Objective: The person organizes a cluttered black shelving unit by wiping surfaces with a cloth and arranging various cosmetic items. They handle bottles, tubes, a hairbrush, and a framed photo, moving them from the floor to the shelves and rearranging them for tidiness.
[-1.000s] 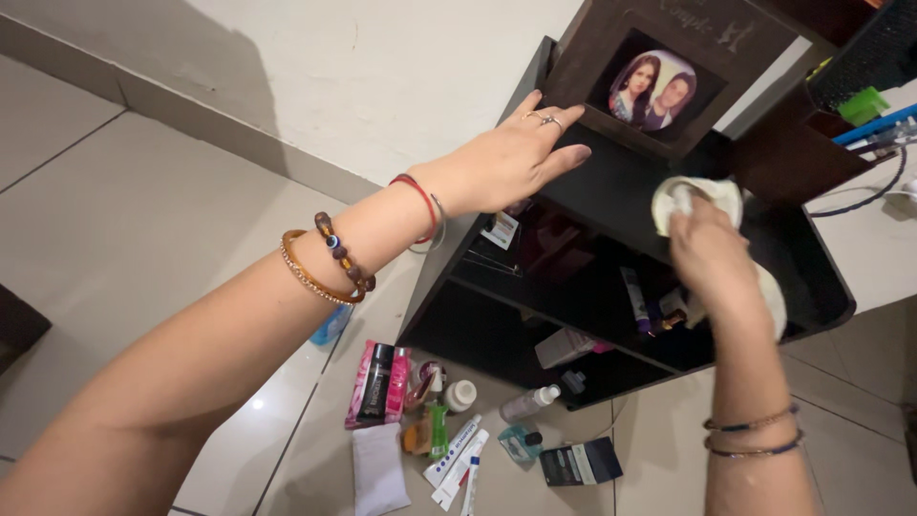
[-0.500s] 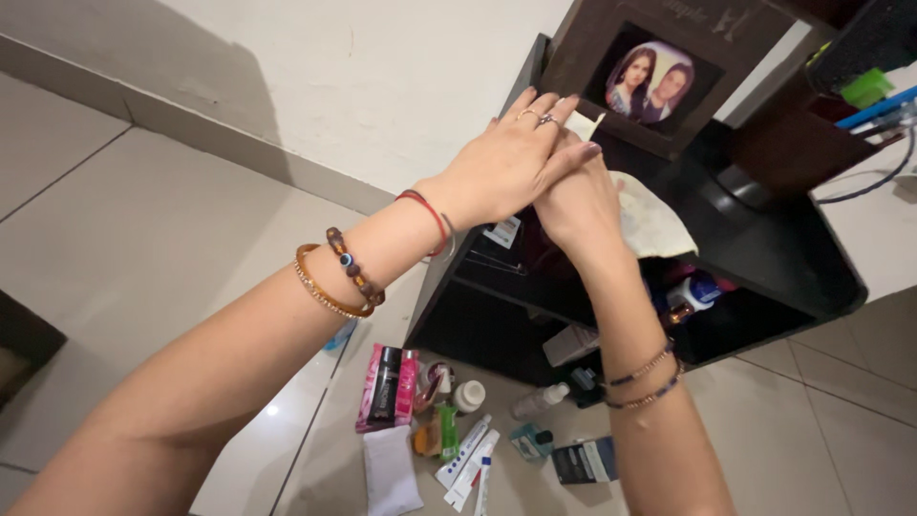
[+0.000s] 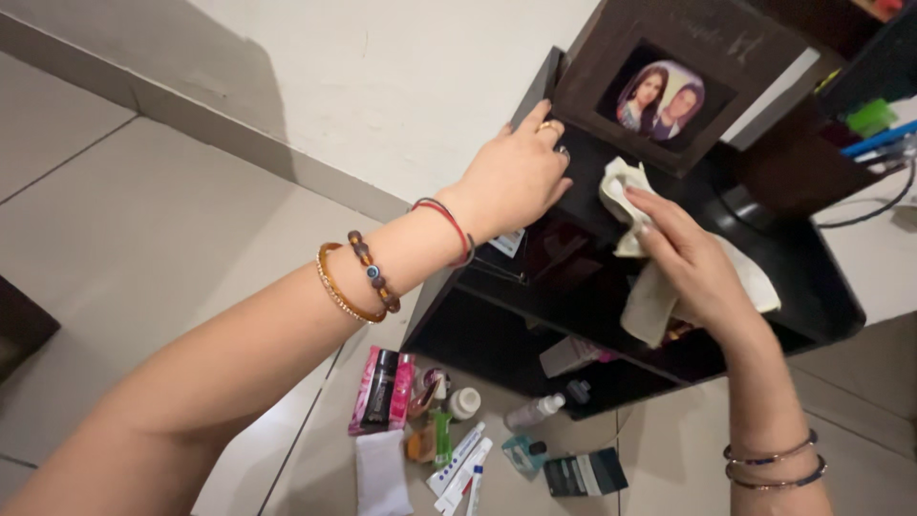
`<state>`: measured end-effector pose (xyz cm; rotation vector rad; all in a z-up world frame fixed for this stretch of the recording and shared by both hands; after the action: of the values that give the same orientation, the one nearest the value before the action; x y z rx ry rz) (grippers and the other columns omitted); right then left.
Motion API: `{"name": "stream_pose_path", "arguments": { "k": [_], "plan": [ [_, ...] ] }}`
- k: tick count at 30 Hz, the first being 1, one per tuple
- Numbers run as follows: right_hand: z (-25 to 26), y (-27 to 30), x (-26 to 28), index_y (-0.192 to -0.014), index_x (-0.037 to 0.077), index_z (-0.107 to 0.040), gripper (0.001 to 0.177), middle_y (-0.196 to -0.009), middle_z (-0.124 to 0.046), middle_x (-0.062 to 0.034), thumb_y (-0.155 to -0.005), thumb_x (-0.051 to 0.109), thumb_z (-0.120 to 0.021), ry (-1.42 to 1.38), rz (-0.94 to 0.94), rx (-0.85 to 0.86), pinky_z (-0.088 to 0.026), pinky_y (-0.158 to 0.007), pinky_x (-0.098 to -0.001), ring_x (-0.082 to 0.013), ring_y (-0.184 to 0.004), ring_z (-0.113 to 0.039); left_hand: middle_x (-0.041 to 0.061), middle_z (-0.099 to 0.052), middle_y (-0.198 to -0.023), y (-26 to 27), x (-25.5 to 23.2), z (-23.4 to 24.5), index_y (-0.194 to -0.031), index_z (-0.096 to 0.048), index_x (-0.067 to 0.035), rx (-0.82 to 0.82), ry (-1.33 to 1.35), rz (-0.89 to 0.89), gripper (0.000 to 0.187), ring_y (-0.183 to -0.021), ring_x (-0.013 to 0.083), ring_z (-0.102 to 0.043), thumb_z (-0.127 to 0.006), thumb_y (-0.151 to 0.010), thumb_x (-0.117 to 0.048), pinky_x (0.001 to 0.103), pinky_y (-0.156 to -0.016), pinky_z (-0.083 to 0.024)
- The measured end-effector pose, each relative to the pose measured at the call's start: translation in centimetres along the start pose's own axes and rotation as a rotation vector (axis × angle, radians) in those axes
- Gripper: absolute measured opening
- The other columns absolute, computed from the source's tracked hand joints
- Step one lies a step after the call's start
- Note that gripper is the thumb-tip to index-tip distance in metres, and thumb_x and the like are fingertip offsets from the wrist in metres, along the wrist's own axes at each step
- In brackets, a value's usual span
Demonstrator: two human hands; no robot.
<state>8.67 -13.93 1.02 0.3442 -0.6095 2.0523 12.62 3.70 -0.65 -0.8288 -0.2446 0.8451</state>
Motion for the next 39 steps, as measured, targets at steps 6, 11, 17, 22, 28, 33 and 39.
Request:
{"name": "stream_pose_path", "arguments": {
  "k": [6, 11, 17, 22, 28, 33, 39],
  "plan": [
    [4.1, -0.4, -5.2, -0.117, 0.008, -0.072, 0.044, -0.141, -0.068, -0.0038, -0.082, -0.005, -0.050, -0.092, -0.140, -0.041, -0.047, -0.104, -0.0322, -0.0169, -0.128, -0.061, 0.022, -0.062, -0.127, -0.1, -0.6, 0.5, -0.098, -0.077, -0.002, 0.002, -0.042, 0.001, 0.030, -0.136, 0.0427, -0.046, -0.070, -0.088, -0.030, 0.060, -0.095, -0.051],
    [5.9, -0.2, -5.0, -0.109, 0.008, -0.079, 0.037, -0.124, -0.075, -0.0032, -0.087, -0.007, -0.053, 0.373, -0.036, -0.312, -0.051, -0.101, -0.0333, -0.0223, -0.114, -0.067, 0.020, -0.055, -0.139, -1.2, 0.8, 0.3, -0.114, -0.072, -0.007, 0.070, 0.117, 0.082, 0.034, -0.136, 0.0406, -0.049, -0.070, -0.085, -0.024, 0.049, -0.099, -0.053],
    [4.1, -3.2, -10.0, -0.138, 0.004, -0.066, 0.038, -0.117, -0.069, -0.0063, -0.101, 0.007, -0.059, -0.339, -0.229, -0.349, -0.046, -0.080, -0.0280, -0.0146, -0.098, -0.062, 0.033, -0.030, -0.157, -4.8, 3.6, -2.5, -0.134, -0.062, -0.010, -0.013, 0.339, 0.233, 0.054, -0.144, 0.0451, -0.037, -0.073, -0.083, -0.025, 0.044, -0.115, -0.039],
    [6.5, -6.3, -14.9, -0.148, 0.003, -0.037, 0.082, -0.131, -0.058, -0.0131, -0.081, 0.025, -0.081, -0.210, -0.429, -0.511, -0.052, -0.071, -0.0336, -0.0235, -0.102, -0.071, 0.032, -0.021, -0.161, -7.1, 6.3, -7.3, -0.150, -0.045, -0.012, 0.088, 0.411, 0.389, 0.076, -0.149, 0.0488, -0.021, -0.074, -0.082, -0.033, 0.053, -0.118, -0.025],
    [7.4, -9.7, -18.2, -0.130, -0.003, -0.058, 0.079, -0.114, -0.071, -0.0193, -0.072, 0.037, -0.095, 0.208, -0.504, -0.372, -0.057, -0.082, -0.0395, -0.0293, -0.099, -0.071, 0.032, -0.023, -0.162, -8.6, 8.4, -9.0, -0.158, -0.029, -0.012, 0.110, 0.472, 0.381, 0.095, -0.154, 0.0464, -0.020, -0.076, -0.081, -0.043, 0.064, -0.118, -0.027],
    [6.9, -9.9, -18.2, -0.123, -0.003, -0.063, 0.070, -0.108, -0.074, -0.0168, -0.075, 0.037, -0.097, 0.257, -0.178, -0.501, -0.056, -0.083, -0.0380, -0.0250, -0.096, -0.071, 0.027, -0.027, -0.163, -8.6, 8.3, -7.0, -0.161, -0.006, -0.010, 0.034, 0.518, 0.323, 0.117, -0.148, 0.0475, -0.027, -0.079, -0.076, -0.043, 0.069, -0.111, -0.025],
    [7.2, -9.3, -17.1, -0.113, 0.000, -0.067, 0.056, -0.097, -0.075, -0.0151, -0.078, 0.031, -0.096, 0.243, -0.213, -0.542, -0.058, -0.076, -0.0377, -0.0227, -0.082, -0.071, 0.030, -0.050, -0.150, -8.0, 8.6, -5.6, -0.162, -0.003, -0.001, -0.072, 0.664, 0.265, 0.118, -0.138, 0.0384, -0.054, -0.077, -0.078, -0.040, 0.038, -0.115, -0.044]
  ]
}}
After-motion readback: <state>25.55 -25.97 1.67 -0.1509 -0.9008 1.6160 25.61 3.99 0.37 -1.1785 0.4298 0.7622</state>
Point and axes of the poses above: each hand's wrist, its own y-axis away from the middle knuckle, its own z-axis out of the back of the hand, x = y × z, the point moved 9 cm from there along -y, towards the middle knuckle
